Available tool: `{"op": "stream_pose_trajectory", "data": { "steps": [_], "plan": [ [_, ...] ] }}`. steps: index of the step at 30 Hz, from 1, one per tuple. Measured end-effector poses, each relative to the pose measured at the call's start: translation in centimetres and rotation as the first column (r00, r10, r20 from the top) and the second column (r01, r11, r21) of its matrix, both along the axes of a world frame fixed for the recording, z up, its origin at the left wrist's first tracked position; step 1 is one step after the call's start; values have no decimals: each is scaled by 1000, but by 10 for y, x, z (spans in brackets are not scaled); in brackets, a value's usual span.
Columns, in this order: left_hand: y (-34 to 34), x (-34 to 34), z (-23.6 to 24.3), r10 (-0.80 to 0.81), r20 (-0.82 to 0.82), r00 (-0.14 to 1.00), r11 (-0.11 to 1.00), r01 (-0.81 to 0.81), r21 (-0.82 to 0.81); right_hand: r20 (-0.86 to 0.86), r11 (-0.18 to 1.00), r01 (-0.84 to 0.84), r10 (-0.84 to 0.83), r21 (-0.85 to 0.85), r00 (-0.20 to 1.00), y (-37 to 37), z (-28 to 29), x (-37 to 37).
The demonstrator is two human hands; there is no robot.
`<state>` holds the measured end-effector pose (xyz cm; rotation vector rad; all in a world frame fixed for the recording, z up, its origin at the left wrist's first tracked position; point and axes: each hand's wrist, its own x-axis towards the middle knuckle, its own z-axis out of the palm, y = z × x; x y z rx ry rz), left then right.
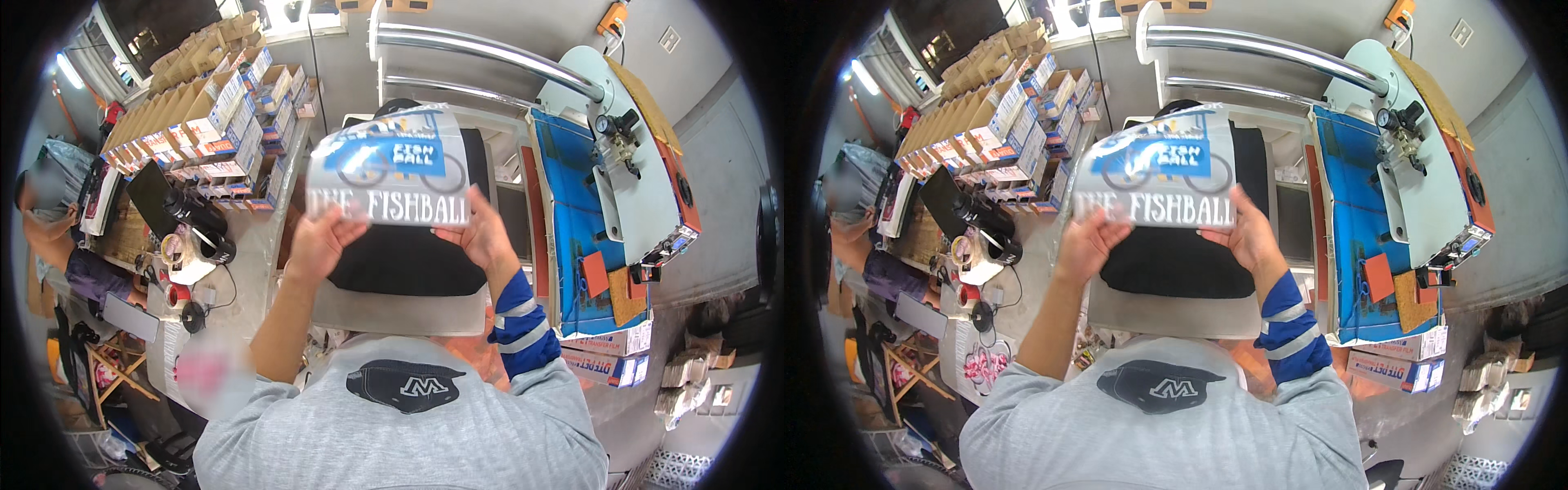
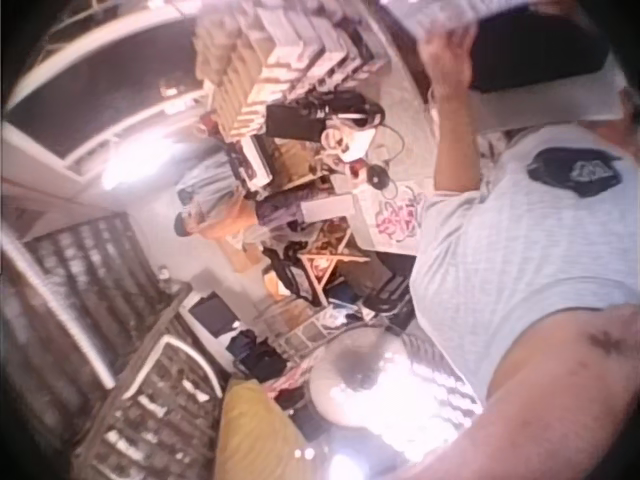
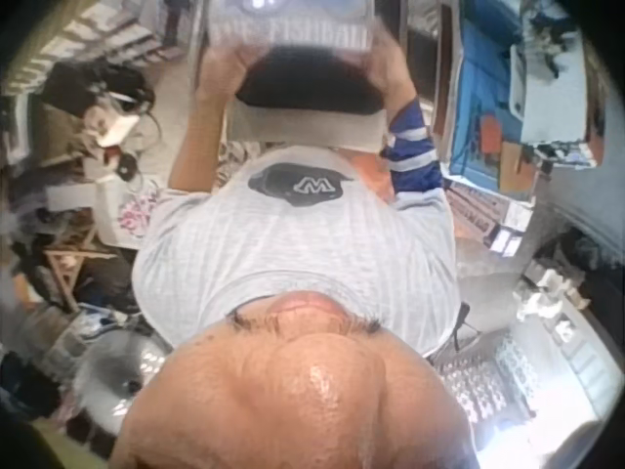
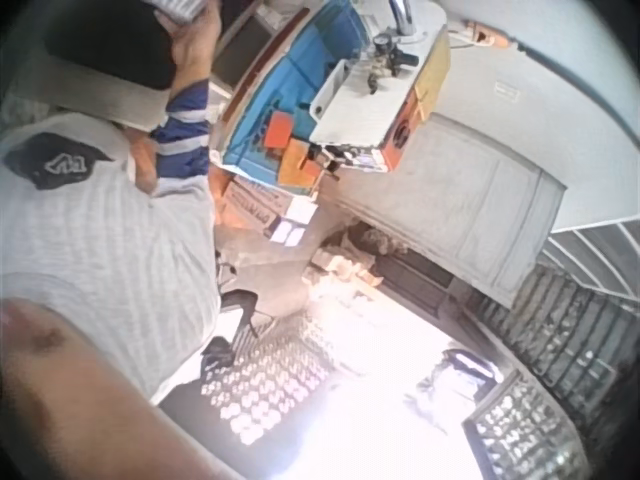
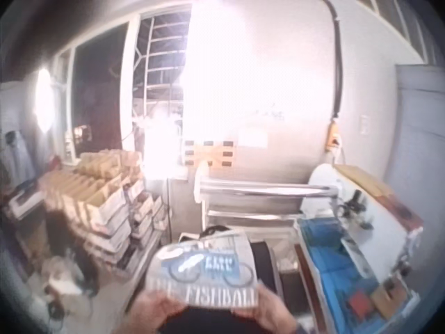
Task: The person places black tote bags on a heat press machine, operates the controls to apply a graphic, and then uses scissors to trim excess material from the printed design. The finished bags are stacked on a nearby table.
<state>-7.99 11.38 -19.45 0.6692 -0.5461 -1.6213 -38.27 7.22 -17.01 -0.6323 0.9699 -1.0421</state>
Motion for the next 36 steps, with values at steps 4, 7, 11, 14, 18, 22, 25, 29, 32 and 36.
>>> {"op": "stream_pose_trajectory", "data": {
  "steps": [4, 7, 11, 14, 18, 22, 25, 29, 32, 36],
  "plan": [
    [17, -19, -68, -63, 248, 967, 953, -15, 303, -415, 986, 158, -120, 59, 902, 3, -72, -7],
    [15, -15, -84, -122, 476, 871, 917, -86, 391, -468, 979, 193, -141, 65, 872, 11, -96, -13],
    [4, -17, -84, -179, 541, 822, 921, -53, 385, -586, 981, 195, -165, -12, 793, 10, -121, -24],
    [-4, -19, -88, -172, 557, 813, 913, -81, 400, -591, 981, 192, -163, -15, 790, 8, -127, -31],
    [15, -12, -68, 174, 984, -39, 978, -108, -177, -936, 947, -50, -304, -317, 177, 37, -90, -27],
    [40, 5, -78, 443, 894, -65, 842, 374, -389, -874, 748, -478, -476, -461, 97, 84, -104, -33],
    [46, 7, -90, 495, 853, -166, 795, 482, -367, -877, 714, -560, -478, -419, 47, 97, -122, -33],
    [47, 6, -100, 483, 861, -162, 806, 465, -365, -888, 722, -546, -450, -425, 96, 97, -127, -36],
    [46, 6, -103, 466, 872, -149, 815, 455, -358, -893, 726, -548, -440, -416, 96, 95, -128, -39],
    [46, 4, -102, 425, 893, -147, 839, 435, -328, -877, 721, -533, -473, -442, 87, 92, -126, -37]
  ]
}}
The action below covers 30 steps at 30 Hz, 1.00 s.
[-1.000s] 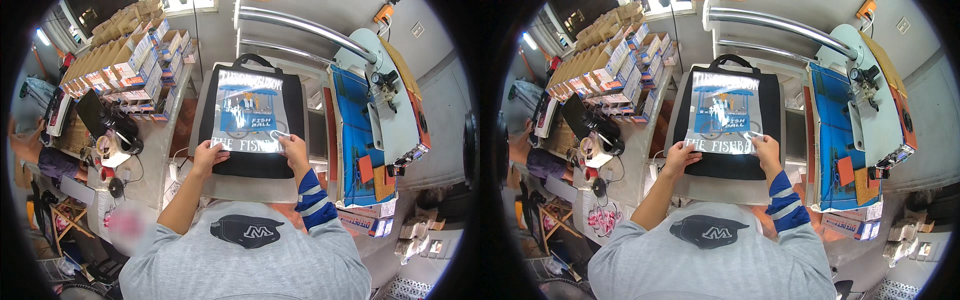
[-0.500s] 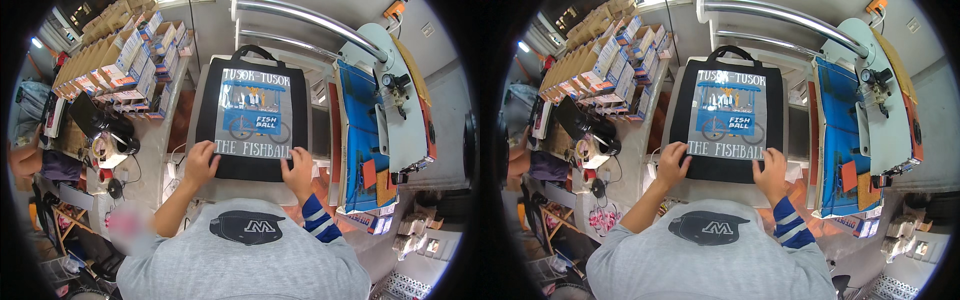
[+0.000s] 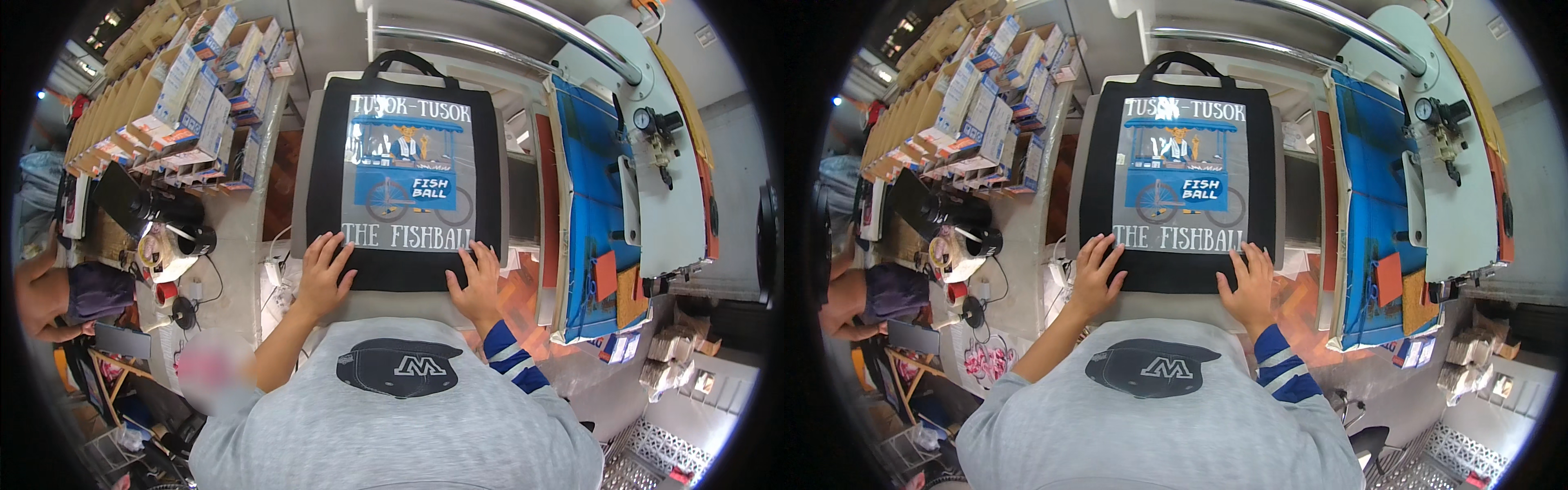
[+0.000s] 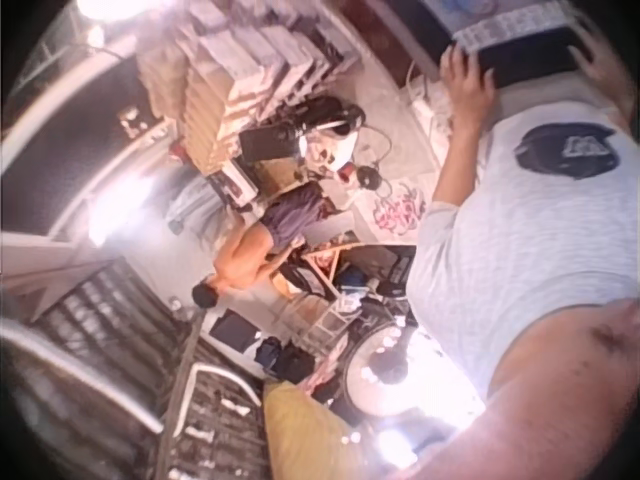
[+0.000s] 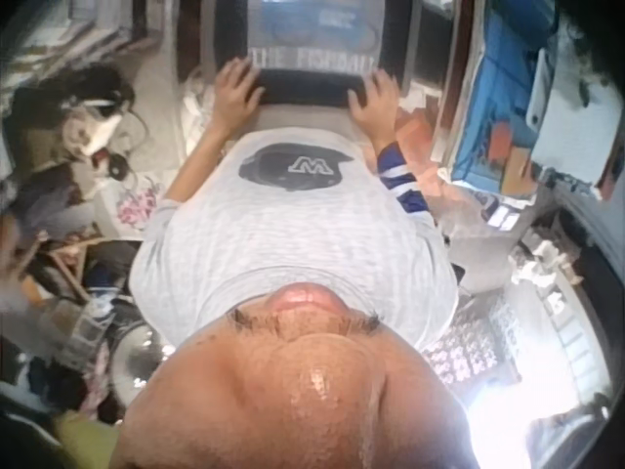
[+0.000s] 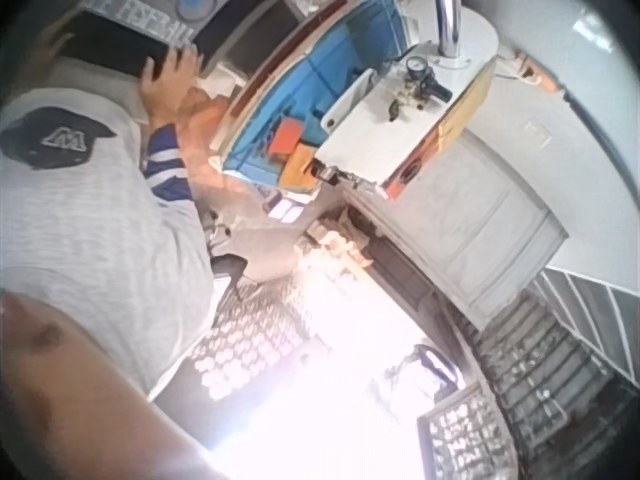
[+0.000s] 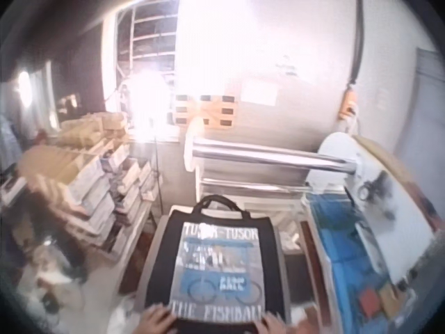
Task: The person places black tote bags on a heat press machine, operates the controls to apply a graphic, and then uses scissors to trim excess material from the printed design. The finished bags are stacked on a nearby table.
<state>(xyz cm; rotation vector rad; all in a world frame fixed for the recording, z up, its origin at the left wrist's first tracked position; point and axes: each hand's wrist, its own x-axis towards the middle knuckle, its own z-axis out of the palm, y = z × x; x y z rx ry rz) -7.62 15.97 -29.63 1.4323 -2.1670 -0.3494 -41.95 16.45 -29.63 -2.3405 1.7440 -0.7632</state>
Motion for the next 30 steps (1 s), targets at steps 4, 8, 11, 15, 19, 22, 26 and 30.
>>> {"op": "stream_pose_trajectory", "data": {
  "steps": [4, 8, 11, 15, 19, 22, 26, 30],
  "plan": [
    [-1, 0, -1, 5, -12, 1000, 1000, -5, 3, 14, 1000, 2, -2, 4, 1000, 0, -2, 0],
    [-2, 0, -3, 5, -20, 1000, 1000, -5, -8, 83, 998, 65, -66, 13, 994, 3, -4, 3],
    [-2, 0, -1, -3, -12, 1000, 1000, 3, 6, 35, 999, 35, -36, 8, 999, 2, -6, 0],
    [-2, 0, -3, 0, -16, 1000, 1000, 0, 5, 37, 999, 30, -31, 12, 999, 1, -3, 1],
    [-2, -2, -1, 4, -13, 1000, 1000, -3, 8, 55, 999, 36, -36, 14, 998, 1, -2, 1],
    [-2, -2, 0, 6, -1, 1000, 1000, -6, 4, 61, 999, 37, -37, 14, 997, 2, -5, -1],
    [0, 2, 0, 9, -6, 1000, 1000, -9, -6, 75, 1000, 27, -28, 10, 997, 0, -6, 2],
    [-2, 0, -5, 7, -30, 1000, 1000, -8, -12, 45, 999, 45, -46, 27, 998, 3, -7, -1]
  ]
}}
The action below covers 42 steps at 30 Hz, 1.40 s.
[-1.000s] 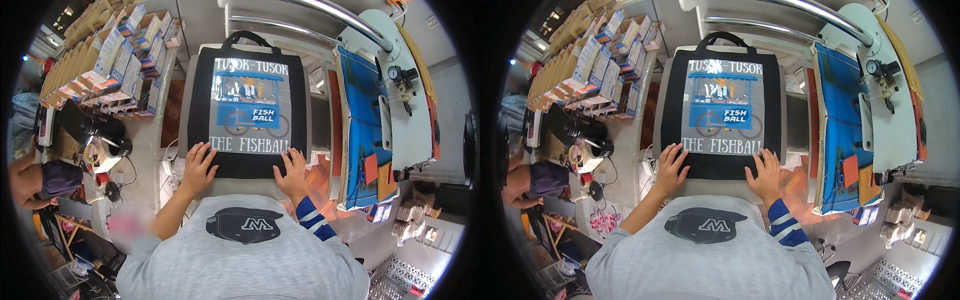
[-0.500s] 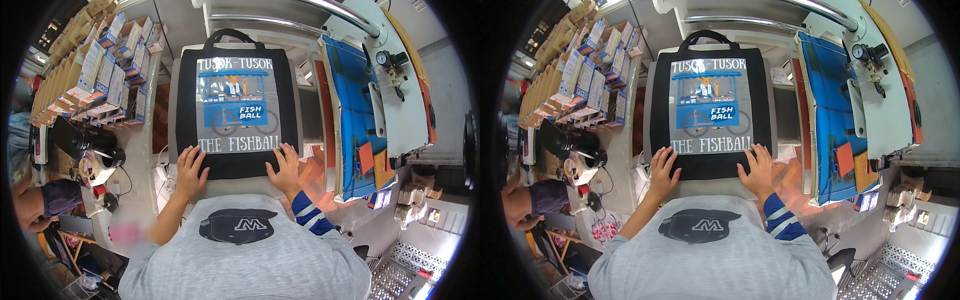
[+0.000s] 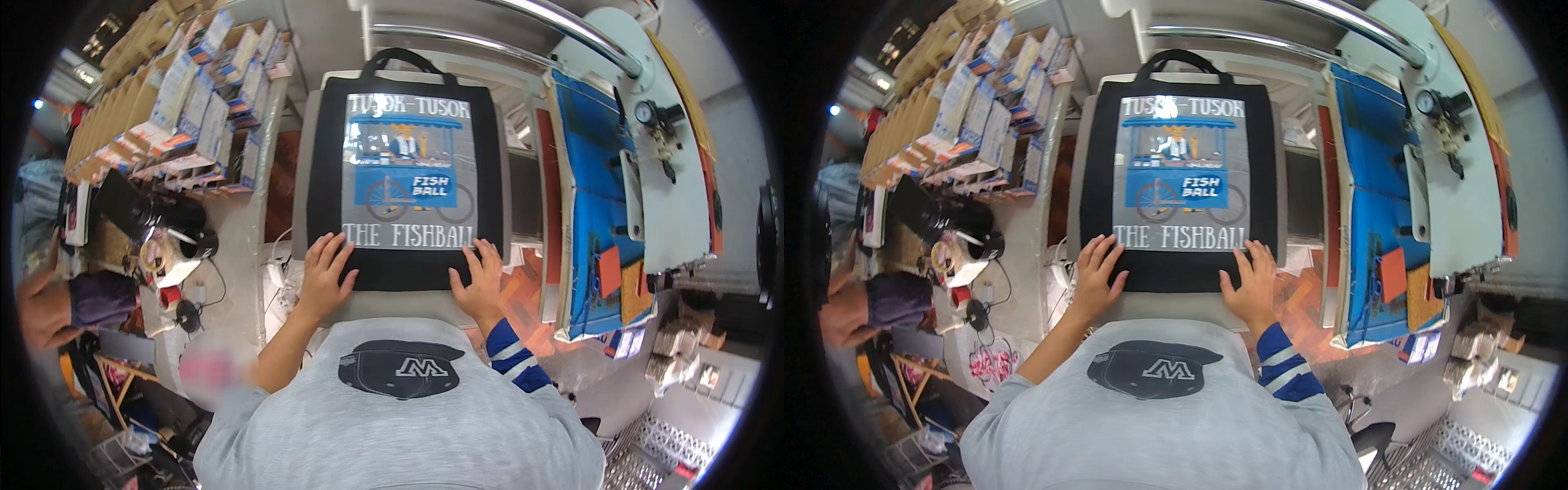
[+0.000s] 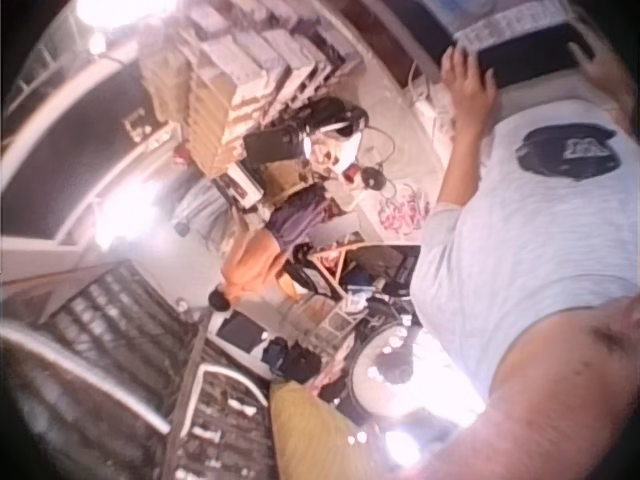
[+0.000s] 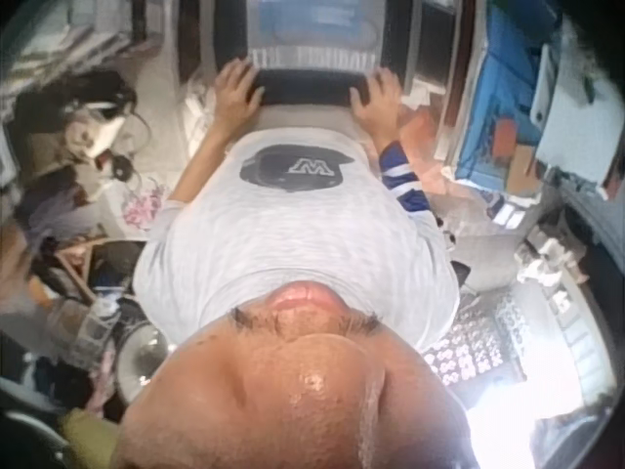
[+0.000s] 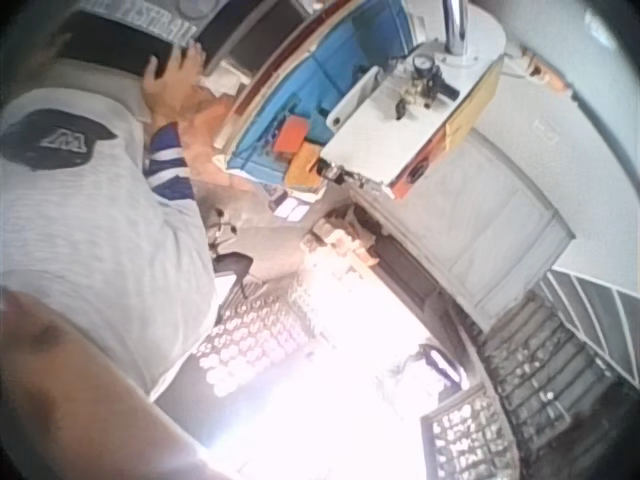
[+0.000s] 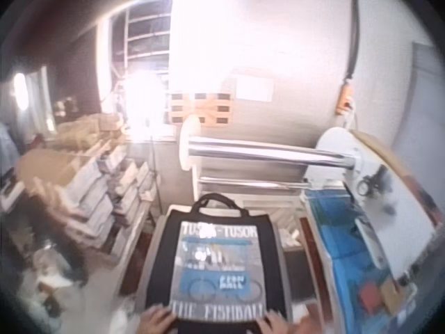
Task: The person places black tote bags on a heat press machine, operates the controls to apply a graphic, and then uses scissors to trim excess material from the printed design. The finished bags are stacked on a nearby table.
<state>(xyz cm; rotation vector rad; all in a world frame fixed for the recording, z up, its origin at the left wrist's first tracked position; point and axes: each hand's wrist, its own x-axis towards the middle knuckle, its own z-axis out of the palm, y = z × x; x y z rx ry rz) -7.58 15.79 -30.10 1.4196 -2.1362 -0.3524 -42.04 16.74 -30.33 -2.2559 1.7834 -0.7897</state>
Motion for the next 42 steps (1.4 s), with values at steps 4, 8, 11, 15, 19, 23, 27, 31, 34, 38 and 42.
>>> {"op": "stream_pose_trajectory", "data": {
  "steps": [4, 8, 11, 15, 19, 23, 27, 31, 34, 38, 42],
  "plan": [
    [2, 2, -2, 8, -3, 1000, 1000, -8, 14, -9, 1000, -13, 13, -1, 1000, 0, 1, 2],
    [2, 0, 0, 18, -1, 1000, 1000, -18, 9, -13, 999, -27, 27, -17, 1000, 0, 1, 0],
    [2, 0, 1, 21, 1, 1000, 1000, -21, 15, -5, 999, -30, 30, -20, 1000, -1, -1, -1],
    [2, 0, 1, 13, 3, 1000, 1000, -13, 15, 11, 1000, -23, 24, -21, 1000, 0, 0, -1],
    [2, 1, 2, 2, 10, 1000, 1000, -2, 11, 11, 1000, -15, 15, -12, 1000, 1, 0, 0],
    [2, 1, 3, 8, 18, 1000, 1000, -8, -1, 16, 1000, -14, 14, -16, 1000, 1, 2, 1],
    [0, -2, 3, 13, 22, 1000, 1000, -13, -2, 21, 1000, -8, 8, -24, 1000, 1, 2, -1],
    [1, -1, 1, 12, 33, 999, 1000, -12, -5, 17, 999, -10, 11, -37, 1000, -1, 1, 0],
    [0, -2, 0, 6, 26, 1000, 1000, -5, -13, 19, 1000, -1, 2, -28, 1000, -1, 3, 0],
    [0, -2, 2, 5, 26, 1000, 1000, -4, -11, 20, 1000, 1, -1, -24, 1000, 0, 4, 1],
    [1, -1, 3, 10, 29, 1000, 1000, -9, -7, 24, 1000, -1, 1, -26, 1000, 0, 2, 2]
  ]
}}
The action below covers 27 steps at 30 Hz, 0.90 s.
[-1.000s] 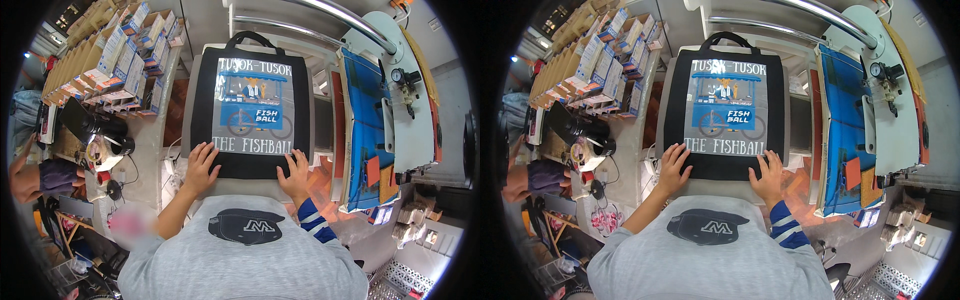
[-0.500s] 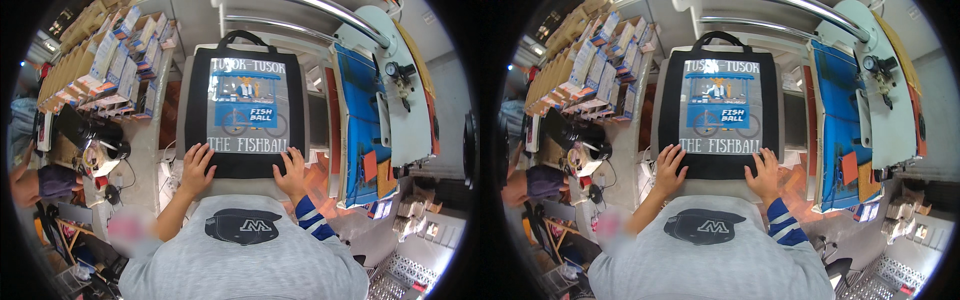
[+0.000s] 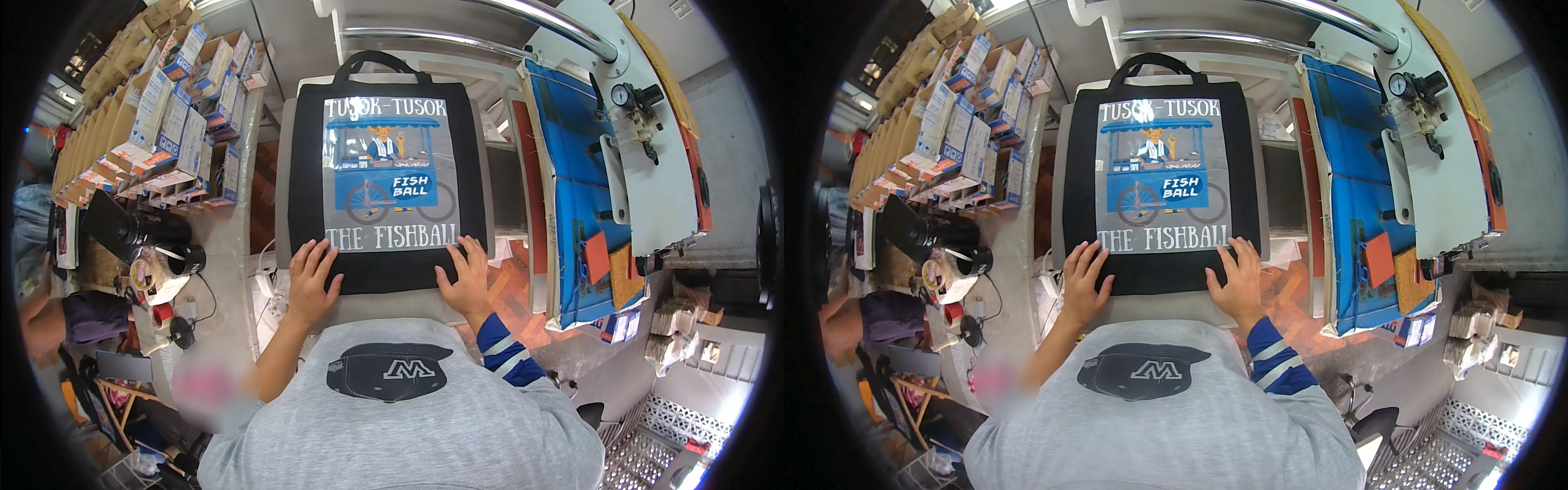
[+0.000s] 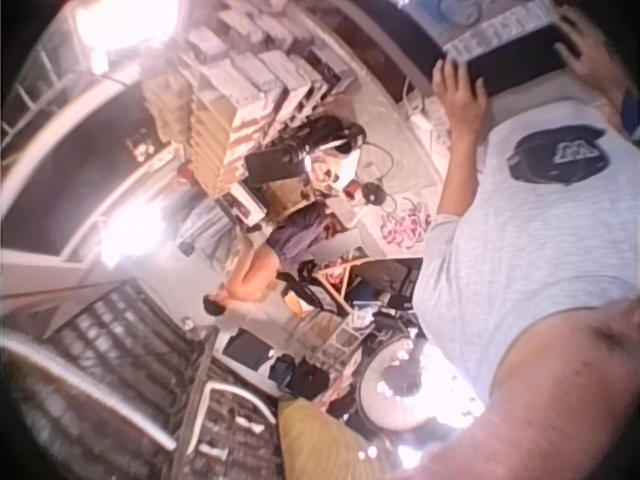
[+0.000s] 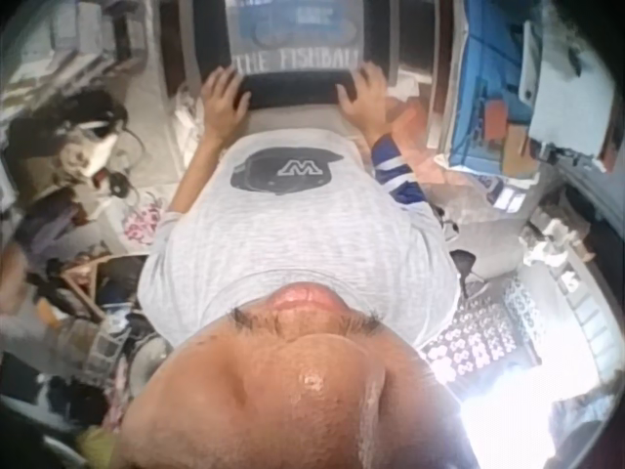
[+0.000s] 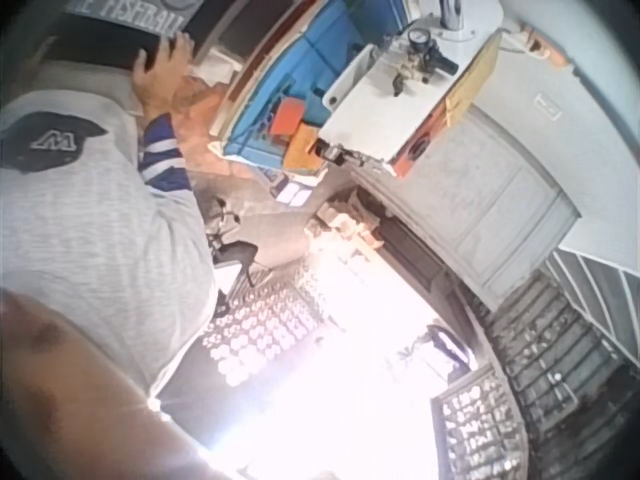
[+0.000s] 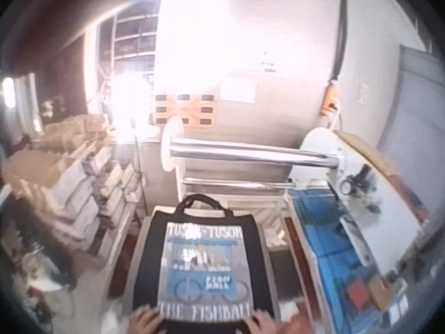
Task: The person places black tote bags on a heat press machine, operates the controls to apply a graphic, and then uses scissors to trim excess material from the printed design. The finished bags are stacked on a nearby table.
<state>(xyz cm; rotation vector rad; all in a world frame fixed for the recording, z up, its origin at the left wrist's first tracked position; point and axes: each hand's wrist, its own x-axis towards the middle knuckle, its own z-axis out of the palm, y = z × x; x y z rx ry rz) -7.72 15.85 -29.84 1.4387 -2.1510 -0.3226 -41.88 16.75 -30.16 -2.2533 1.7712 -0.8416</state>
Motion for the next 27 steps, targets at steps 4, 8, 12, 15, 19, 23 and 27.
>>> {"op": "stream_pose_trajectory", "data": {
  "steps": [4, 8, 12, 15, 19, 23, 27],
  "plan": [
    [0, 1, -1, -5, -9, 1000, 1000, 5, 6, -2, 1000, 4, -4, -1, 1000, 1, 0, 0],
    [0, 1, 0, -2, -10, 1000, 1000, 2, 3, -2, 1000, 15, -15, -3, 1000, 1, -2, 1],
    [1, 2, -2, 4, -13, 1000, 1000, -4, -1, -3, 1000, 9, -9, -6, 1000, 0, -2, 2],
    [1, 0, -1, 6, -18, 1000, 1000, -6, -9, -16, 1000, 10, -10, -2, 1000, 1, -2, 1],
    [1, 1, -1, 12, -14, 1000, 1000, -12, -11, -26, 1000, 10, -10, -4, 1000, 0, -3, 0],
    [1, 0, 0, 13, -11, 1000, 1000, -13, -13, -16, 1000, 13, -13, 14, 1000, 1, -2, 1],
    [2, -4, 4, 51, 5, 999, 997, -50, -56, -65, 1000, 23, -23, 0, 998, -1, 3, 4]
  ]
}}
